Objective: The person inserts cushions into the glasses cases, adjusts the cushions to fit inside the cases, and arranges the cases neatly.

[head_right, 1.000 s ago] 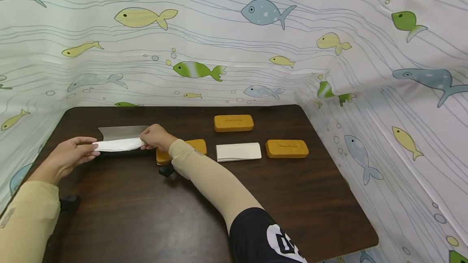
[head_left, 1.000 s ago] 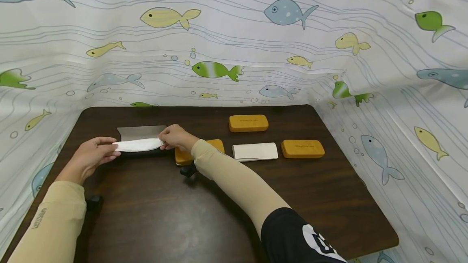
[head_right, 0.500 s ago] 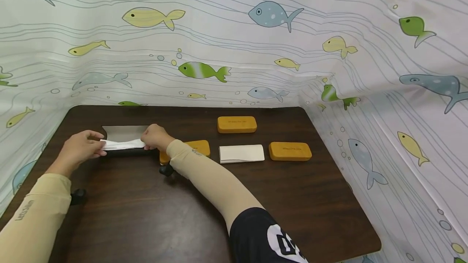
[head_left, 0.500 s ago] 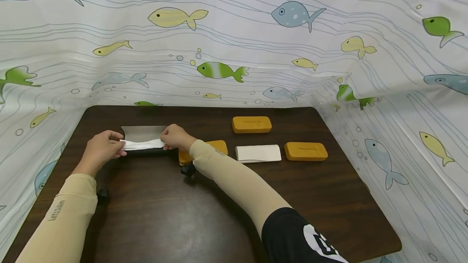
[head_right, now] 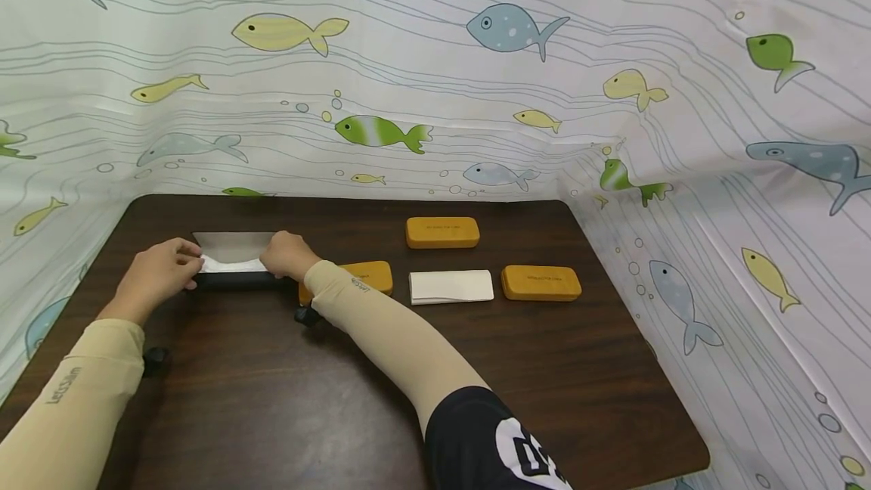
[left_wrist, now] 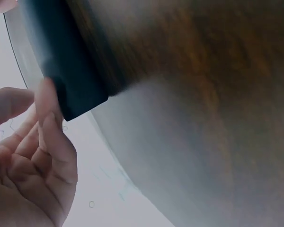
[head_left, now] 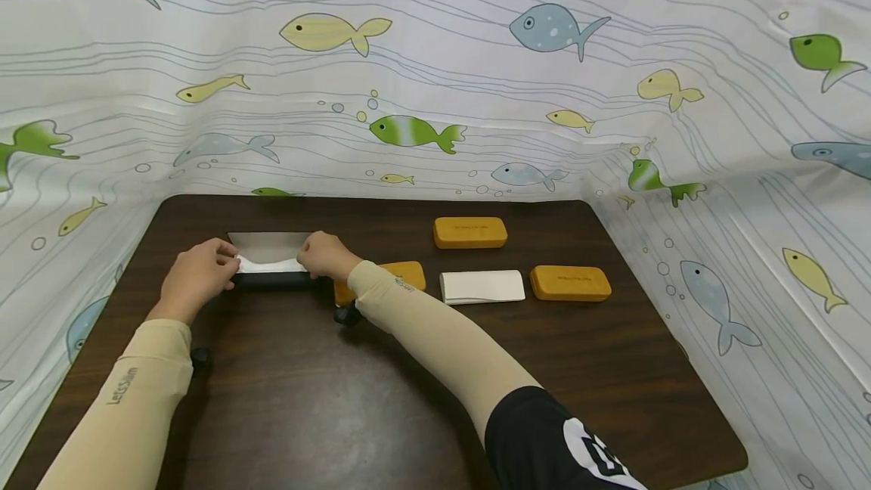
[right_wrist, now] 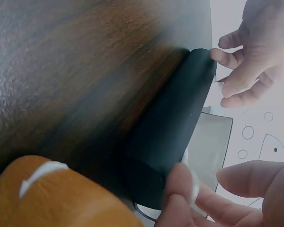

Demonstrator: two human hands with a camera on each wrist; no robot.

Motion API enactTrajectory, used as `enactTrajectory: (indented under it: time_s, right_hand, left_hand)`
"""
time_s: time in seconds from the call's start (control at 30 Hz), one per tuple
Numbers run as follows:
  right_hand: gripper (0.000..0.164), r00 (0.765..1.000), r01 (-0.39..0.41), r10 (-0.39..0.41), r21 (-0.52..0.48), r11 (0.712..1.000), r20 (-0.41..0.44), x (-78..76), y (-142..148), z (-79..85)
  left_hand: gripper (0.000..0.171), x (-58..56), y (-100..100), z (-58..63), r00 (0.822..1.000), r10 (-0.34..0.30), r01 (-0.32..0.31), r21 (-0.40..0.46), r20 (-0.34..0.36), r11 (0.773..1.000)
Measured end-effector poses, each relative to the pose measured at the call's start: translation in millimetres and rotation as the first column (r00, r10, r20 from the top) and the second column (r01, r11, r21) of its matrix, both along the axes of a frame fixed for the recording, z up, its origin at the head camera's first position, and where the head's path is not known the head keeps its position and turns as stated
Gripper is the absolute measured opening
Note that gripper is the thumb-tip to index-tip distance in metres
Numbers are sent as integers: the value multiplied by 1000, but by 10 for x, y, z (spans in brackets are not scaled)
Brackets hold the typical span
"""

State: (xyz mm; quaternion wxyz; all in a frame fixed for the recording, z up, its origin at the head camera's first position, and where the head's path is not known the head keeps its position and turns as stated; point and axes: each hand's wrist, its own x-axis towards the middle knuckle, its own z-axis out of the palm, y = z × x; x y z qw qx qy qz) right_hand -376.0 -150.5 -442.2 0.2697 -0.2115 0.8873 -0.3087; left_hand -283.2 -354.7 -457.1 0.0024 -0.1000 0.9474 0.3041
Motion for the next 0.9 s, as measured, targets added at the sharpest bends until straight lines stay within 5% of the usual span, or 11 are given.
enactTrajectory:
  time_s: [0.27, 0.6, 0.77, 0.9]
  right_hand:
    - [49, 984, -60, 87, 172, 983, -158, 42, 36, 60]
    - [49, 967, -189, 222, 232, 954, -128, 93, 63, -5]
    - [35, 964, -109, 138, 134, 985, -226, 74, 130, 23]
    - [29, 938, -48, 65, 59, 997, -342, 62, 146, 60]
  left_hand:
    - [28, 42, 36, -8, 987, -80, 54, -183, -136, 982]
    - [32, 41, 53, 30, 963, -255, 269, -276, 87, 923]
    - [28, 29, 61, 73, 972, -236, 234, -265, 24, 935]
    - [28, 32, 23, 90, 976, -203, 177, -261, -80, 949]
